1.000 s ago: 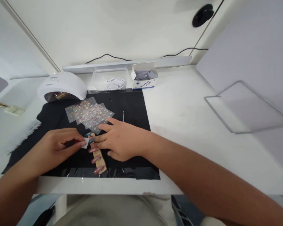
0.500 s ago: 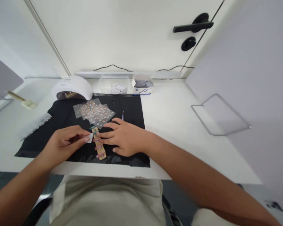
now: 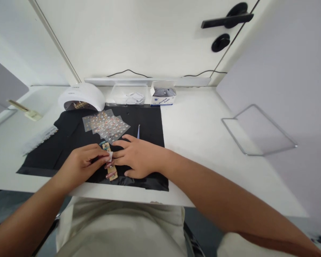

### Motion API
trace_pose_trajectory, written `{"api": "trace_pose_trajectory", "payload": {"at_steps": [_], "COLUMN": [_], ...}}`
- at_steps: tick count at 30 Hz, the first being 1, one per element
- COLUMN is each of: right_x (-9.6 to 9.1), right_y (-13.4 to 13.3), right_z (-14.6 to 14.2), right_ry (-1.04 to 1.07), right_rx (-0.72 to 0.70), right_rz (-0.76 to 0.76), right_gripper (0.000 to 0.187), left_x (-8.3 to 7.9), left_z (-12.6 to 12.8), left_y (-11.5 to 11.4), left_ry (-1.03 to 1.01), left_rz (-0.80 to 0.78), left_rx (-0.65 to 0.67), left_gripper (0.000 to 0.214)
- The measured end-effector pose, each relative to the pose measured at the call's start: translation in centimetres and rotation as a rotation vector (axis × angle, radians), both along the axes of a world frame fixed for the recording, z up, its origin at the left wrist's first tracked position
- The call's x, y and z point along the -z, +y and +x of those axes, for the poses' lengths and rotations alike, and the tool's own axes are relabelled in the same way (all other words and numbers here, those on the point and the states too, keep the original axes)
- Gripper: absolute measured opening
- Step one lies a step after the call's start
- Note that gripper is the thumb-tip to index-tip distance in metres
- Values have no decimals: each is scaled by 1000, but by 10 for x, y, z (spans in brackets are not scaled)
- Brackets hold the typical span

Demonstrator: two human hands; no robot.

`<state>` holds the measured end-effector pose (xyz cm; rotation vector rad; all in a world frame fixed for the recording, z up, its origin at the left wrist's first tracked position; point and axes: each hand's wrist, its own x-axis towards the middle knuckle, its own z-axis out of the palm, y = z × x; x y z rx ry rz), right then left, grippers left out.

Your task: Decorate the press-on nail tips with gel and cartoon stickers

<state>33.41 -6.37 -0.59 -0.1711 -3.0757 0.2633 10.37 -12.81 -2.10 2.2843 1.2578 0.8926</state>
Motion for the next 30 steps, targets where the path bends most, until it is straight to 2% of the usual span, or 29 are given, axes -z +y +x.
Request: {"api": "trace_pose_trajectory", "payload": {"at_steps": [18, 25, 30], "right_x": [1, 1, 1], "right_y": [0, 0, -1], "right_z": [-1, -2, -2], "right_ry": [7, 27, 20], "right_rx": [5, -2, 1], "right_rz": [-15, 19, 29], "right_gripper": [53, 48, 46], "left_x": [0, -1, 2], "left_z": [-17, -3, -3], "left_y": [-5, -5, -3], "left_ry": [26, 7, 54], "left_rz": [40, 141, 116], "left_rx": [1, 1, -15], "left_gripper": [15, 16, 16]}}
